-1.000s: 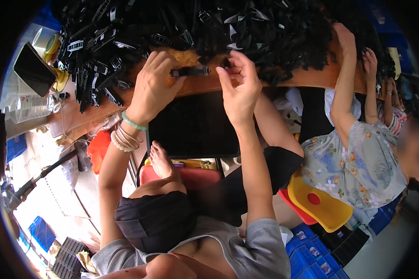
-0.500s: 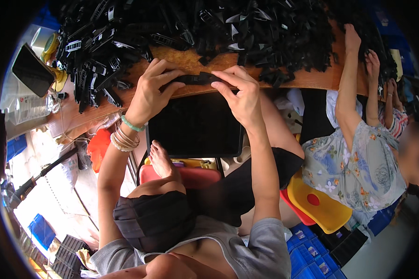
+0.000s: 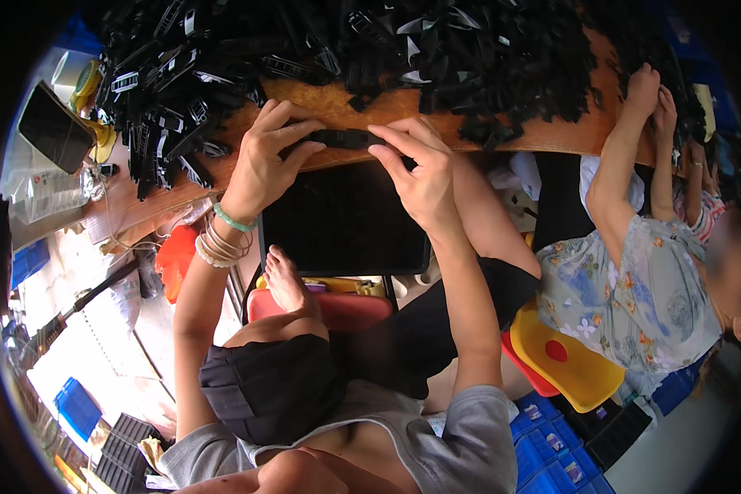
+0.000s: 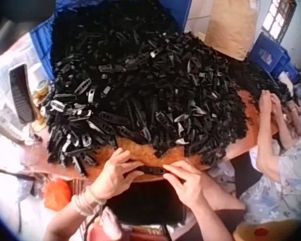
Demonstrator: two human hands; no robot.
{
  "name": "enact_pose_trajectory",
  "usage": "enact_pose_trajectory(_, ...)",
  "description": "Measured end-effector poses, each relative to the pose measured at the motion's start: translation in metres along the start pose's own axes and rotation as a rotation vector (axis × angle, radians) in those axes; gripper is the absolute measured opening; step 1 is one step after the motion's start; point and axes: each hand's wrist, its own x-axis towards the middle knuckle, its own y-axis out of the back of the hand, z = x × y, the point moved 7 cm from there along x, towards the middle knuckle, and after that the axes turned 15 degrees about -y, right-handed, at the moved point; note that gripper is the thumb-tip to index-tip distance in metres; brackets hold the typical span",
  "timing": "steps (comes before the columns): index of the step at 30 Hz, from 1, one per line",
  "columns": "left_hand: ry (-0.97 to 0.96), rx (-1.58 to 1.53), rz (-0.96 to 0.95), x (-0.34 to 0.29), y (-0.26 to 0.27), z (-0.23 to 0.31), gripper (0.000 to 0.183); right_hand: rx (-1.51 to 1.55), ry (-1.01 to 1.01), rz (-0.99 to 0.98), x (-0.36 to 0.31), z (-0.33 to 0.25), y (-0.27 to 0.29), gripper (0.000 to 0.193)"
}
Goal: The person assembles plastic components by fitting small plastic pieces onto them by hand and dropping the assembled parts into a container below the table.
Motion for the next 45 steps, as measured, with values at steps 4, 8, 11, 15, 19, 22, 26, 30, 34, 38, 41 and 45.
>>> enact_pose_trajectory(4,-0.056,0.007,-0.019,0.001,-0.004,0.002,0.026,-0.041,0.102,0.002,-0.001,-0.007,-0.011,0.023)
enact_pose_trajectory(8,-0.049,-0.08,-0.055,0.005,0.004,0.004,0.027,0.011,0.092,-0.065,0.006,-0.001,-0.006,0.022)
enact_pose_trajectory(11,-0.099,0.078,-0.022,0.025,0.011,0.004,0.03,0.008,0.1,0.011,0.02,-0.003,-0.005,0.024)
enact_pose_trajectory(15,-0.255,0.638,-0.118,0.046,0.002,-0.003,0.032,-0.273,0.228,0.231,0.028,-0.013,-0.017,0.022)
enact_pose_trajectory(19,-0.349,0.598,-0.081,0.036,-0.002,0.01,0.027,-0.213,0.237,0.245,0.02,-0.009,-0.016,0.018)
enact_pose_trajectory(22,-0.389,0.425,-0.127,0.013,-0.008,0.023,0.025,-0.063,0.057,0.191,0.007,-0.004,-0.011,0.013)
enact_pose_trajectory(26,-0.403,0.347,-0.065,-0.005,0.0,0.029,0.02,0.365,-0.202,0.112,0.005,0.002,-0.007,0.014)
enact_pose_trajectory(30,-0.045,0.436,0.044,0.003,0.019,0.006,0.019,0.508,-0.397,-0.04,0.012,0.012,-0.018,0.02)
enact_pose_trajectory(34,-0.047,0.265,0.008,-0.002,0.017,-0.002,0.02,0.132,-0.109,-0.14,0.019,-0.007,-0.026,0.027)
enact_pose_trajectory(38,-0.041,0.192,0.02,-0.004,0.021,-0.007,0.02,0.045,-0.075,-0.135,0.022,-0.001,-0.017,0.025)
enact_pose_trajectory(41,-0.054,0.123,0.006,-0.003,0.017,-0.007,0.024,0.003,-0.035,-0.17,0.023,-0.003,-0.017,0.029)
enact_pose_trajectory(45,-0.092,0.099,-0.007,-0.001,0.017,-0.008,0.024,-0.015,0.046,-0.19,0.028,-0.005,-0.018,0.03)
